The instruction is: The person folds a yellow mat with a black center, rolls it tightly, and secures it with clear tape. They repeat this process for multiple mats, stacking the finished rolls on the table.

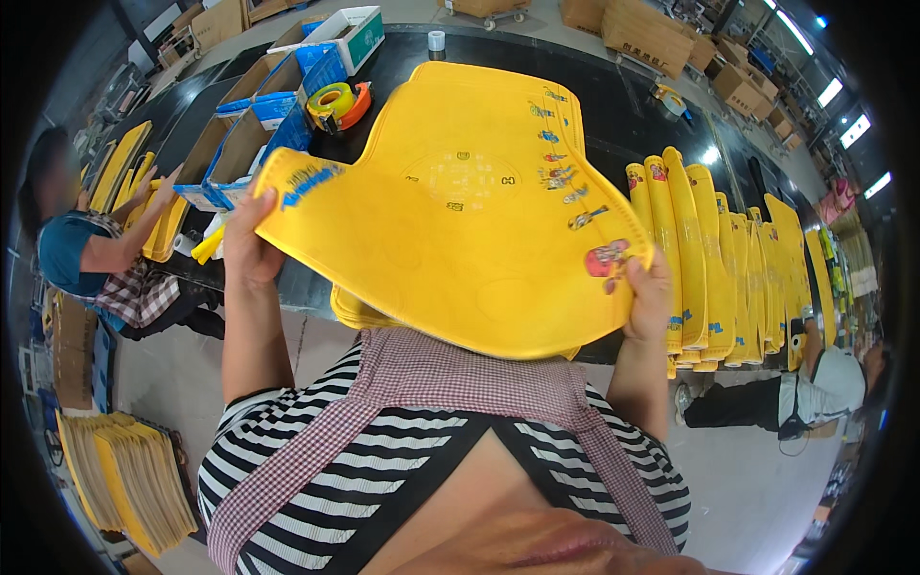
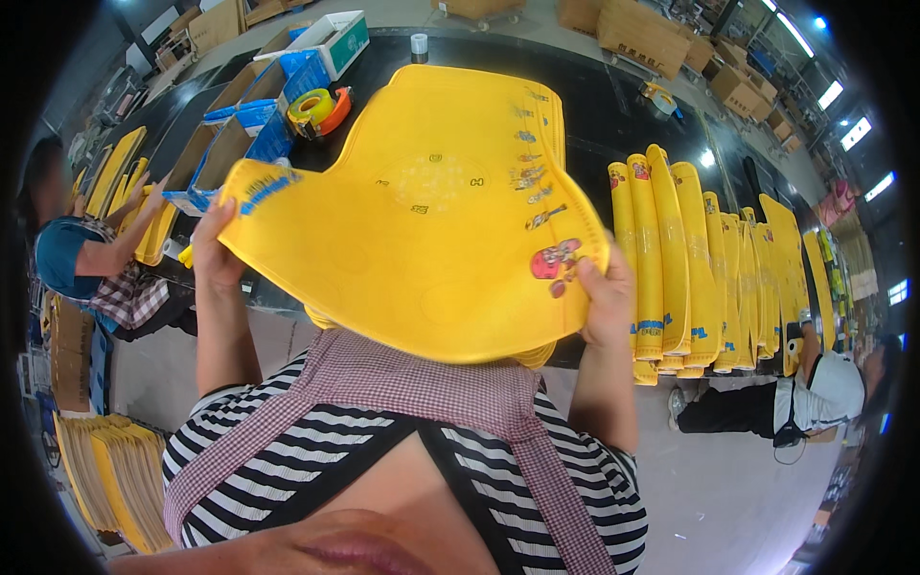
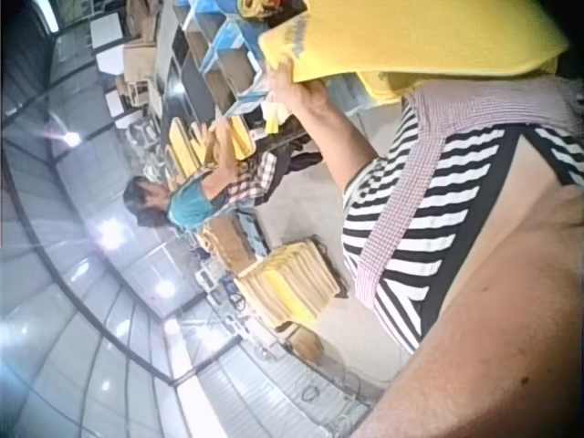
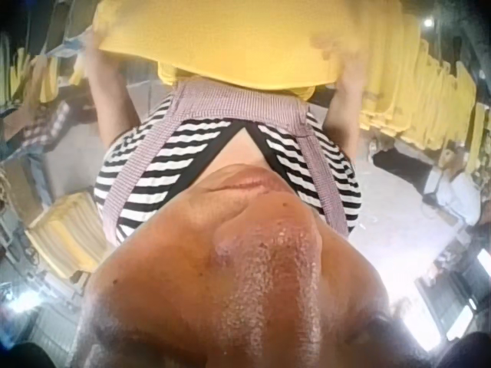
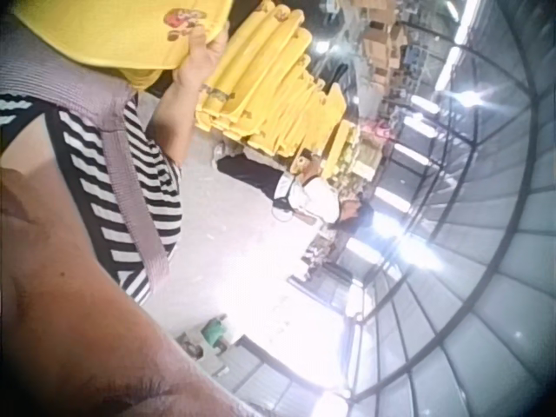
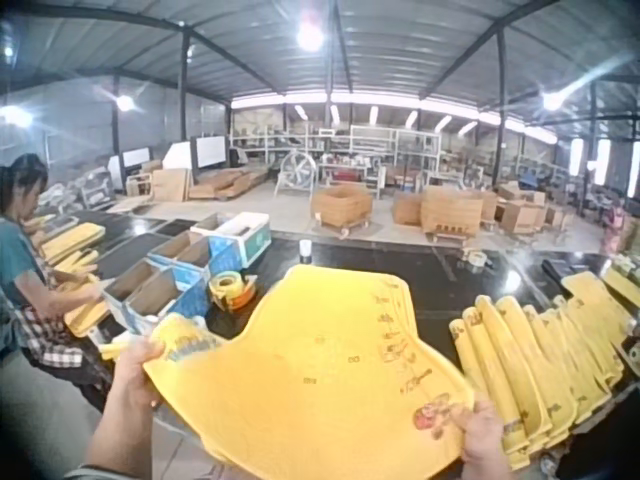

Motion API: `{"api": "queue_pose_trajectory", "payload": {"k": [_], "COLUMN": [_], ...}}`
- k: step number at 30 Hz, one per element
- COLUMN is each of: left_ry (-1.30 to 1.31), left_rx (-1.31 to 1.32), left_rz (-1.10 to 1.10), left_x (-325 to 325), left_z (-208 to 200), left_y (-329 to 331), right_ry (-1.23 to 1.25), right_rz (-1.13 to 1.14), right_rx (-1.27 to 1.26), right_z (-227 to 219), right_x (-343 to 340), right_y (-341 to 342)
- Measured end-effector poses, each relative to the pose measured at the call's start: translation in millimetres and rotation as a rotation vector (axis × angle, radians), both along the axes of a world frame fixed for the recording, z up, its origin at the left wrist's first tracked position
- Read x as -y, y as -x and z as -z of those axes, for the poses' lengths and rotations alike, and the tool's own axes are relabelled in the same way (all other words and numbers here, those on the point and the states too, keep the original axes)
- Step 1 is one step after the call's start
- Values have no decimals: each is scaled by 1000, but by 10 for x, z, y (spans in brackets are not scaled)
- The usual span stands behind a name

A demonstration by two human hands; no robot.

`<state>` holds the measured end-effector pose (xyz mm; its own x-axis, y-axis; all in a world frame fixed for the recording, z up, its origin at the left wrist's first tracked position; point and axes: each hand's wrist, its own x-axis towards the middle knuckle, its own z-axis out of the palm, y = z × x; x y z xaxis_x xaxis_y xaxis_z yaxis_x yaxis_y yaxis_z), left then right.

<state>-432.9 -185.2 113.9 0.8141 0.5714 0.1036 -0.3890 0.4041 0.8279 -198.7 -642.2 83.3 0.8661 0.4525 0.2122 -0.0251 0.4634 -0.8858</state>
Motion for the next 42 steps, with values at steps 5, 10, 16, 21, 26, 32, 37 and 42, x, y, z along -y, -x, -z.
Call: {"api": "queue_pose_trajectory", "payload": {"k": [5,10,16,21,26,32,37,42], "left_ry": [-58,-512,-513,-719,-1172,-1498,-1258,-1122], "left_rx": [370,776,1025,425,-404,-813,-1003,-1041], "left_rz": [-183,-332,-539,-596,-217,38,-178,-281], "left_x": [636,78,-1063,-1322,-1498,-1006,-567,-503], "left_z": [-1130,-2155,-2260,-1156,13,1502,2010,1881], "left_y": [-51,-611,-1812,-3571,-3988,-2767,-1403,-965], "right_ry": [-247,-524,-616,93,430,1469,1483,1338], "right_rz": [173,81,567,815,219,150,334,393], "right_rx": [319,847,986,992,134,555,390,335], "right_z": [-899,-2033,-2117,-1361,-93,1246,1510,1672], "right_x": [-52,-107,-1160,-1454,-1742,-1170,-815,-627], "right_y": [56,-359,-1154,-2665,-3516,-1327,-672,-852]}}
